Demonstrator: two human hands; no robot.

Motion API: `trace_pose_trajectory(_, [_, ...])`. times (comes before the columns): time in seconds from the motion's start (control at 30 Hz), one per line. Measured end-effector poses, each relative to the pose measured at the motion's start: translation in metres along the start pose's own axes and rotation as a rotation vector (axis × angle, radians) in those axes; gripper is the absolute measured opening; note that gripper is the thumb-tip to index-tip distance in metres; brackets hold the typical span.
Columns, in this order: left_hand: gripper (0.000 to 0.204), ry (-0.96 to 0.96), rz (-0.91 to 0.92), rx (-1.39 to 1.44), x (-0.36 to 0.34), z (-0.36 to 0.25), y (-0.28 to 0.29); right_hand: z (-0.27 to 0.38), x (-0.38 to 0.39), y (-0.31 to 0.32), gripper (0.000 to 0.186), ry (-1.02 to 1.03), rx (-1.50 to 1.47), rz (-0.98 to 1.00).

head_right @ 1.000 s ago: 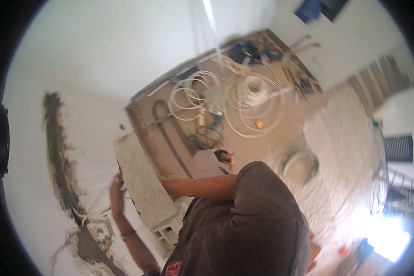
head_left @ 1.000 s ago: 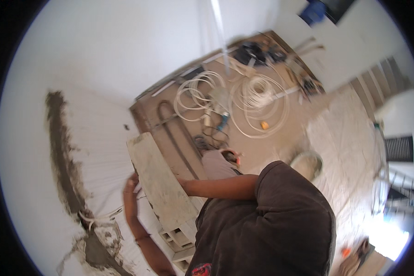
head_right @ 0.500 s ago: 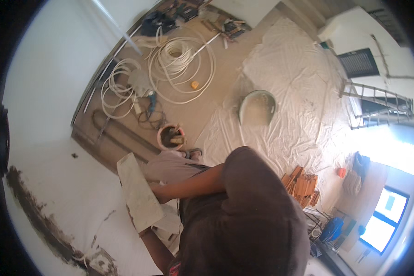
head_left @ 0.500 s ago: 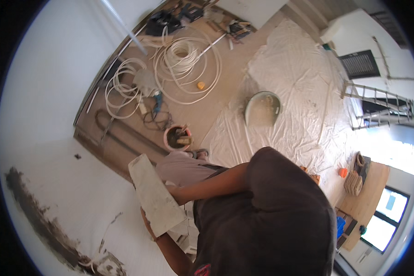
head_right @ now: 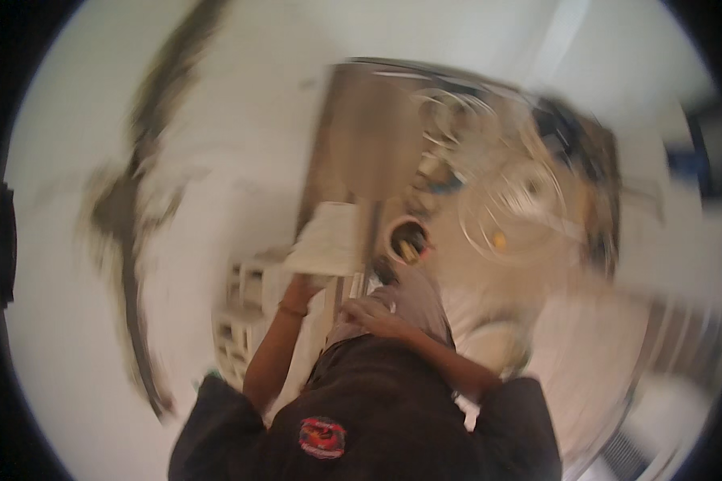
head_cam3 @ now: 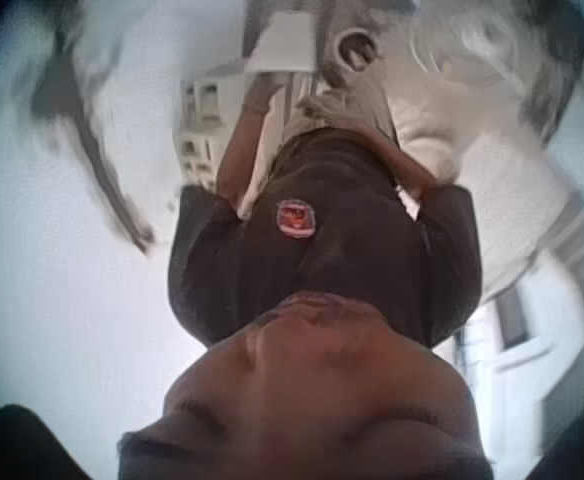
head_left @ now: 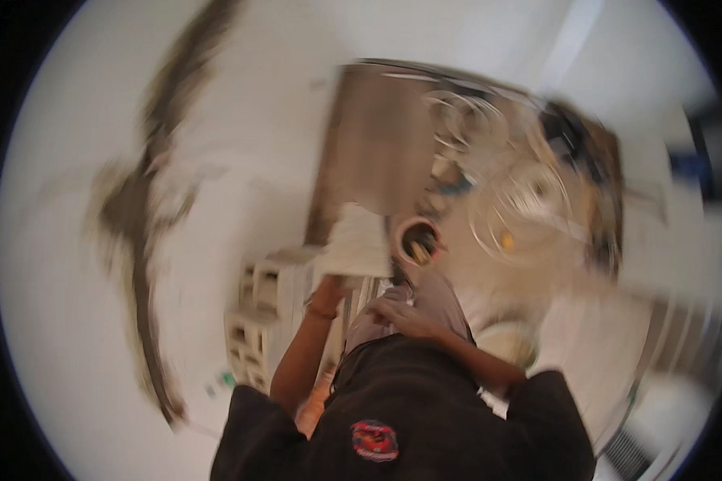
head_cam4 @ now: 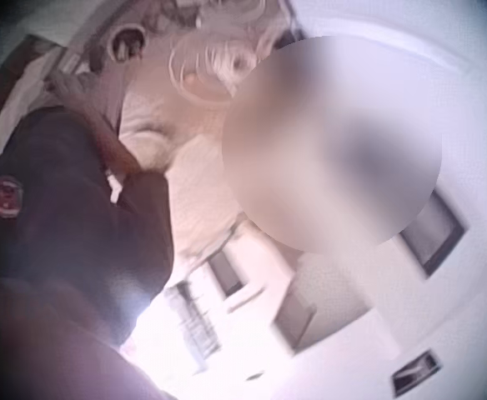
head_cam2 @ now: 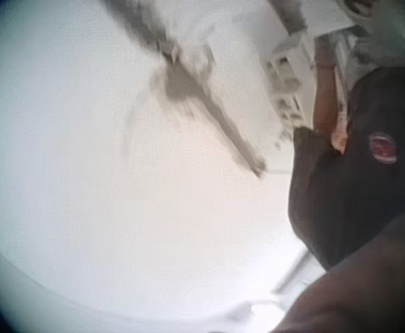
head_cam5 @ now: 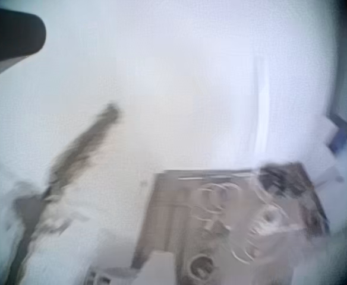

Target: The person applies plaster to a crack in a wall using a trowel and a putty knife, then uses a damp brush and a small wooden block to smooth and level the surface.

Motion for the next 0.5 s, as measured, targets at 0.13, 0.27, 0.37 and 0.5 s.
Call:
trace_pose_trajectory(0.13, [0.049, 0.051, -0.202, 0.778, 0.015, 0.05, -0.034, 0.019, 0.02, -0.01, 0.041, -0.189, 0.385, 0.187])
trace_pose_trajectory(0.27, [0.035, 0.3, -0.482, 1.542, 0.061, 0.01, -0.099, -0.005, 0.088, 0.002, 0.043, -0.383, 0.658, 0.389])
trace_pose_trajectory(0.37, [0.028, 0.256, -0.663, 1.699, 0.127, -0.005, -0.146, -0.023, 0.119, 0.021, 0.041, -0.407, 0.825, 0.455])
trace_pose_trajectory(0.5, [0.029, 0.176, -0.957, 1.57, 0.204, -0.025, -0.201, -0.038, 0.122, 0.04, 0.039, -0.346, 0.99, 0.465])
Point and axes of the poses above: each hand's wrist, its own x-axis away from the middle knuckle, its own y-axis out of the back of the hand, z = x × y, the point moved 3 cm from there along -x, towards the middle knuckle, and after that the axes turned 7 degrees about z, right-handed, at the moved point
